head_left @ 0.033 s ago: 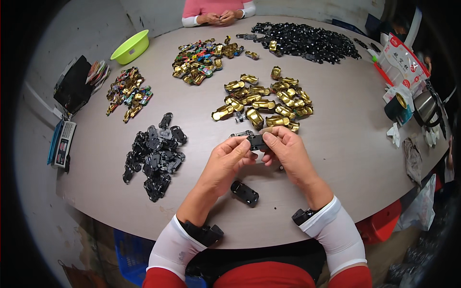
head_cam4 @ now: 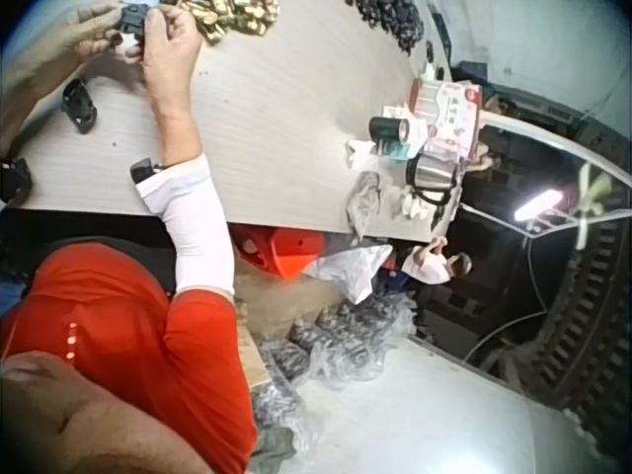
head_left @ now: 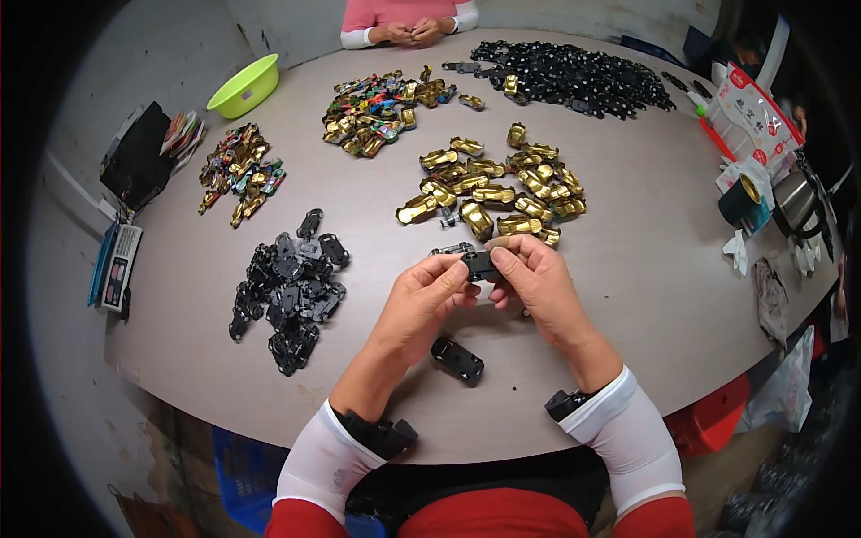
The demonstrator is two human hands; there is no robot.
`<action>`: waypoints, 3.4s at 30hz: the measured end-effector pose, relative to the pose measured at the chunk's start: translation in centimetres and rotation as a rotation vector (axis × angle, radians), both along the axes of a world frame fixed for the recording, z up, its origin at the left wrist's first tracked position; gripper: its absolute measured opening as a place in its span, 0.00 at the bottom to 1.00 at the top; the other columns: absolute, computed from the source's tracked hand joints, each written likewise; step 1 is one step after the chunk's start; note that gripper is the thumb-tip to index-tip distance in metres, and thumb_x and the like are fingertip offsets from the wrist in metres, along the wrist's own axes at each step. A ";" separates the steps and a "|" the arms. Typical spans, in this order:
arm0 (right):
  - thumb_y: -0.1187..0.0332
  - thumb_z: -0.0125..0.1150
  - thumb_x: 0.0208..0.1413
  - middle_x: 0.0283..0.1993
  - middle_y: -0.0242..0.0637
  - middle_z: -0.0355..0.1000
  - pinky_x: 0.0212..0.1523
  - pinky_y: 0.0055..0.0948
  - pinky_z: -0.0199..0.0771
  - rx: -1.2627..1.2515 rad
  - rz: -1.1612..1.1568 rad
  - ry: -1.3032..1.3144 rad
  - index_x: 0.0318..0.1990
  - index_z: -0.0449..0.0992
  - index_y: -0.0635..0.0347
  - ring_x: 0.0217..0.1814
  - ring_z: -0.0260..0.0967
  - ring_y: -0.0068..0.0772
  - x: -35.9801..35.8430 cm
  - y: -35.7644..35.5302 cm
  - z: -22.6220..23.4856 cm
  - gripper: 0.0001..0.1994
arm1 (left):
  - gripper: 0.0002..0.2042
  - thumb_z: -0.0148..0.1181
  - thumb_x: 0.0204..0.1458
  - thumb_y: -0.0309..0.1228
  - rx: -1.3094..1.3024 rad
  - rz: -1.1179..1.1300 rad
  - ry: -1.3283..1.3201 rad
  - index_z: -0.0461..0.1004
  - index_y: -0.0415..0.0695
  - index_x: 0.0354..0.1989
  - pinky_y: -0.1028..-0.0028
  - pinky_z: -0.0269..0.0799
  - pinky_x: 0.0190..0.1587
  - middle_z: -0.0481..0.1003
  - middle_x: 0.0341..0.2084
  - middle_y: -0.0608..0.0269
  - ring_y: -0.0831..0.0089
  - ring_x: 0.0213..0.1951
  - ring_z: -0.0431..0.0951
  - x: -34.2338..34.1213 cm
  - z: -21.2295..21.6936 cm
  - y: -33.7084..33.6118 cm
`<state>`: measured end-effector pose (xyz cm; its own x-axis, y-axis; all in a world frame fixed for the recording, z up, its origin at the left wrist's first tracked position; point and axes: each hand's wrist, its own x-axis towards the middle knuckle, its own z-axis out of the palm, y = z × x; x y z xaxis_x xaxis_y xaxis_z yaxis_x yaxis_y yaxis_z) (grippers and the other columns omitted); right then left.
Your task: The person assembles small toy cars by hand at a table. They pick up a black chassis and a colored body, fit them together, and place the completed car on the table. This process is repeated with different colored bodies throughout the clip.
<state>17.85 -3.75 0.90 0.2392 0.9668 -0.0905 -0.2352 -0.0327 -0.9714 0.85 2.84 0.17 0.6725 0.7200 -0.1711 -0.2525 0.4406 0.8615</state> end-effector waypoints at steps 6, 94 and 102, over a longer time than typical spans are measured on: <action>0.66 0.58 0.60 0.27 0.32 0.74 0.21 0.17 0.70 0.270 -0.165 -0.535 0.43 0.74 0.65 0.22 0.69 0.16 -0.6 -0.1 0.0 0.11 | 0.13 0.58 0.57 0.29 0.099 0.064 0.048 0.73 0.35 0.47 0.75 0.74 0.43 0.76 0.36 0.61 0.74 0.36 0.76 0.5 -0.4 -0.6; 0.73 0.55 0.57 0.29 0.35 0.74 0.29 0.18 0.78 -0.054 -0.048 0.061 0.40 0.72 0.69 0.27 0.74 0.20 -0.2 0.0 0.0 0.08 | 0.10 0.61 0.54 0.26 0.246 0.179 0.183 0.74 0.36 0.44 0.78 0.75 0.39 0.77 0.33 0.60 0.76 0.33 0.78 0.3 0.1 -0.6; 0.75 0.59 0.51 0.29 0.37 0.77 0.28 0.24 0.72 0.031 -0.212 -0.611 0.36 0.79 0.66 0.26 0.73 0.24 3.4 0.1 -0.3 0.06 | 0.10 0.61 0.54 0.28 0.414 -0.012 0.476 0.76 0.38 0.43 0.80 0.70 0.36 0.76 0.30 0.64 0.82 0.31 0.73 -1.9 1.0 0.5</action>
<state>21.28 -3.68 0.63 0.4245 0.8930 0.1493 0.3622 -0.0164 -0.9320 -1.00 3.33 1.18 0.6001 0.7834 -0.1618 0.2030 0.0466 0.9781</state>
